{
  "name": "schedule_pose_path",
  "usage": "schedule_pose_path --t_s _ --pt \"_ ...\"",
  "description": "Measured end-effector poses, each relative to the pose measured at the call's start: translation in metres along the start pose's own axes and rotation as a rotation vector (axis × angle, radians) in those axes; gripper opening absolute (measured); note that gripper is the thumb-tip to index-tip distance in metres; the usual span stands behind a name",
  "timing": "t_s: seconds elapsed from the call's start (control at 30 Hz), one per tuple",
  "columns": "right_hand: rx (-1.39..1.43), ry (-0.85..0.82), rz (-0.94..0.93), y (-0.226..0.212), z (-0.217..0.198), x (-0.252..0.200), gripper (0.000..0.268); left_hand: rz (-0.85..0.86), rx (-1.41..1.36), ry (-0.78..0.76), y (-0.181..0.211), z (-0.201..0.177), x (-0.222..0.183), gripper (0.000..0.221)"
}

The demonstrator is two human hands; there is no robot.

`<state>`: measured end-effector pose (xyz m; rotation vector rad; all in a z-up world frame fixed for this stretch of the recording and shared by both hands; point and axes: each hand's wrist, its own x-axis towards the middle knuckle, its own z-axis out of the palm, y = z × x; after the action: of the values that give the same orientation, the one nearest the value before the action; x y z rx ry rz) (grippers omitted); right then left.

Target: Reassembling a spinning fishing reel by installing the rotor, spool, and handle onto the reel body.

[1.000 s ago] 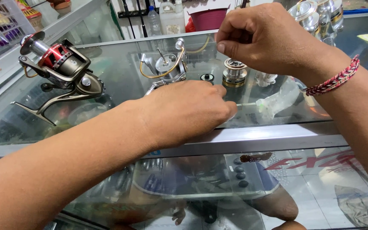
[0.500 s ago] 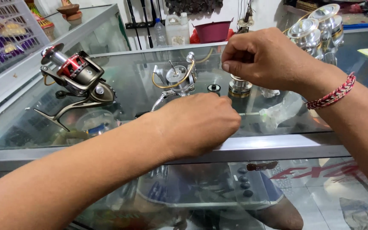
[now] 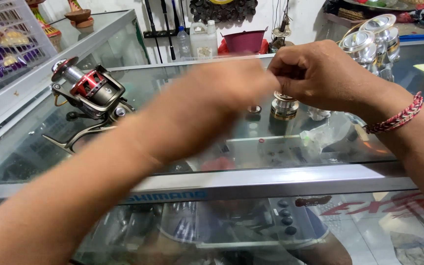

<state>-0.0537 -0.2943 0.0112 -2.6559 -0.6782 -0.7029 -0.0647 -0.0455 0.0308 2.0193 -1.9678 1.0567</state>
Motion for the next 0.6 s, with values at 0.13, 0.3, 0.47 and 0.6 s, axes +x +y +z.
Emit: schedule_pose_path --t_s 0.13,0.3,0.47,0.6 --pt "0.079 -0.022 0.056 -0.006 -0.001 0.0 0.008 -0.019 0.073 0.124 -0.052 -0.024 -0.018 0.024" --pt "0.035 -0.04 0.058 -0.005 0.0 0.004 0.008 -0.157 -0.121 0.065 -0.081 -0.023 -0.038 0.015" --pt "0.017 -0.079 0.123 -0.017 -0.001 0.009 0.009 -0.294 -0.28 0.031 -0.079 -0.011 -0.043 0.013" --pt "0.004 -0.087 0.132 -0.016 0.004 0.012 0.007 -0.441 -0.462 0.064 -0.072 -0.009 -0.047 0.01"
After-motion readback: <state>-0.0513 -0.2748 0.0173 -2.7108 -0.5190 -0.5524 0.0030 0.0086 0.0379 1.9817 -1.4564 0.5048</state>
